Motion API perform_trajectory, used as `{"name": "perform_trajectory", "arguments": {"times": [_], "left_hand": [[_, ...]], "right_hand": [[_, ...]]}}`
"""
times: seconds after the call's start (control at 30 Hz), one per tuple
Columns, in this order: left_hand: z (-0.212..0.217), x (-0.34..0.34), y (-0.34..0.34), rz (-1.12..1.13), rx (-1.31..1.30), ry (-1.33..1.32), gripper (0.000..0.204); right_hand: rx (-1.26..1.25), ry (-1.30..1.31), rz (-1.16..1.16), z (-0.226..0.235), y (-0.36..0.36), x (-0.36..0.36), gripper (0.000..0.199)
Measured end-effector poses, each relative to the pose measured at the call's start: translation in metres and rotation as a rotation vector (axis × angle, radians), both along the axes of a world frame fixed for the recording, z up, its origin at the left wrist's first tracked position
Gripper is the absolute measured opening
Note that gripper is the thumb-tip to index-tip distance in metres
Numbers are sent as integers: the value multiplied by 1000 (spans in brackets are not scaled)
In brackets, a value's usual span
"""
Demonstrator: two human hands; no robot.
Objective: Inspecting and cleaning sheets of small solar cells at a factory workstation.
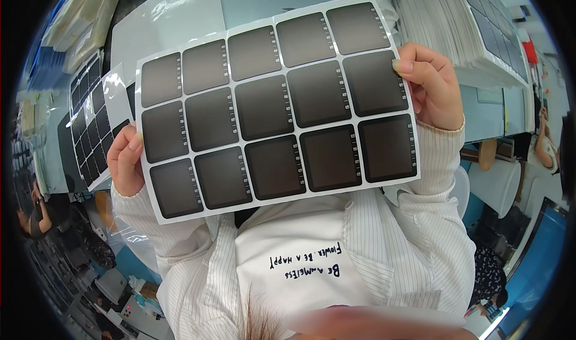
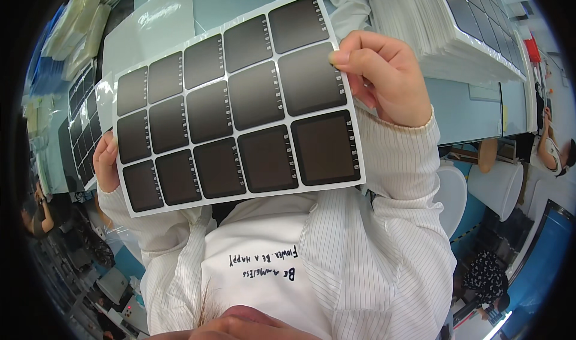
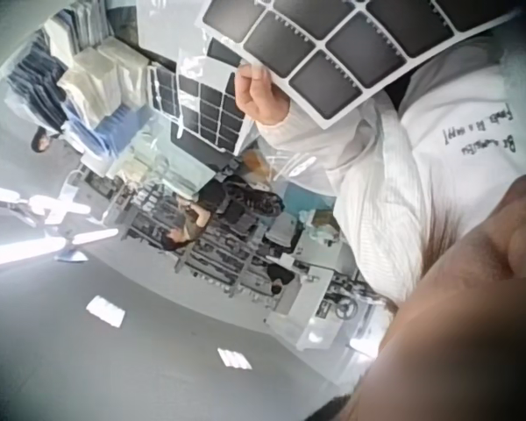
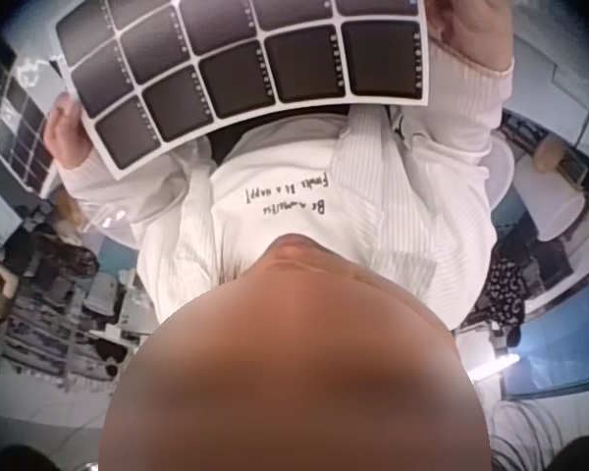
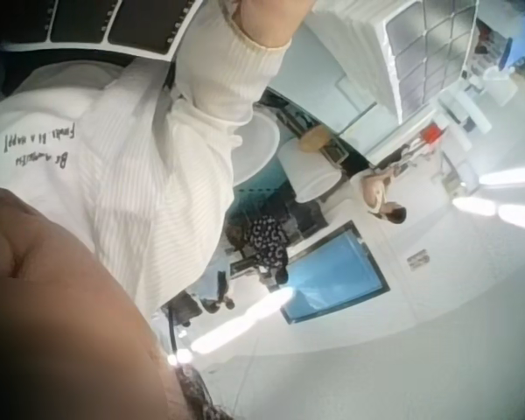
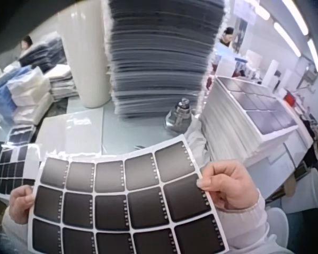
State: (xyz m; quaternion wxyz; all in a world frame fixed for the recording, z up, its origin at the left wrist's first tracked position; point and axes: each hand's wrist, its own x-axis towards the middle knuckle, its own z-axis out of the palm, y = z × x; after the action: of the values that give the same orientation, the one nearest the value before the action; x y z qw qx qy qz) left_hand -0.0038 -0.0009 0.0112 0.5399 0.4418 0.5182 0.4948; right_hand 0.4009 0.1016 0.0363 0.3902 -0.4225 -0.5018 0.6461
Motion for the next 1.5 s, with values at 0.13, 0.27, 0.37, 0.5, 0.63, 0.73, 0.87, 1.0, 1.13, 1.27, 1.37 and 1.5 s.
{"name": "perform_trajectory", "arguments": {"times": [0.13,0.27,0.37,0.5,0.63,0.73,0.87,1.0,1.13,1.27,1.37,1.5], "left_hand": [[3,-1,-2,34,-4,24,12],[7,2,-2,30,18,10,12],[8,6,-1,18,9,-16,12],[6,10,2,-10,-55,-101,15],[6,10,1,13,-67,-65,15],[7,11,1,-2,-57,-69,16],[8,16,-1,3,101,37,17],[11,22,-4,50,444,296,16],[14,27,-6,152,645,460,11],[21,28,-4,232,728,559,6],[27,29,-2,237,763,620,6],[34,32,1,244,765,678,9]], "right_hand": [[15,-5,1,-1,-1,-1,14],[0,-15,-5,-2,0,-1,14],[-27,-7,-17,-3,2,-1,15],[-62,39,-43,-7,4,0,17],[-33,52,-47,-8,4,-1,18],[-41,78,-74,-6,2,-1,16],[-2,50,-85,-2,-2,0,16],[344,-29,-95,2,-6,0,16],[643,-144,-143,7,-9,0,14],[754,-197,-221,12,-10,-2,13],[829,-230,-221,15,-9,-1,14],[880,-254,-222,19,-9,1,16]]}}
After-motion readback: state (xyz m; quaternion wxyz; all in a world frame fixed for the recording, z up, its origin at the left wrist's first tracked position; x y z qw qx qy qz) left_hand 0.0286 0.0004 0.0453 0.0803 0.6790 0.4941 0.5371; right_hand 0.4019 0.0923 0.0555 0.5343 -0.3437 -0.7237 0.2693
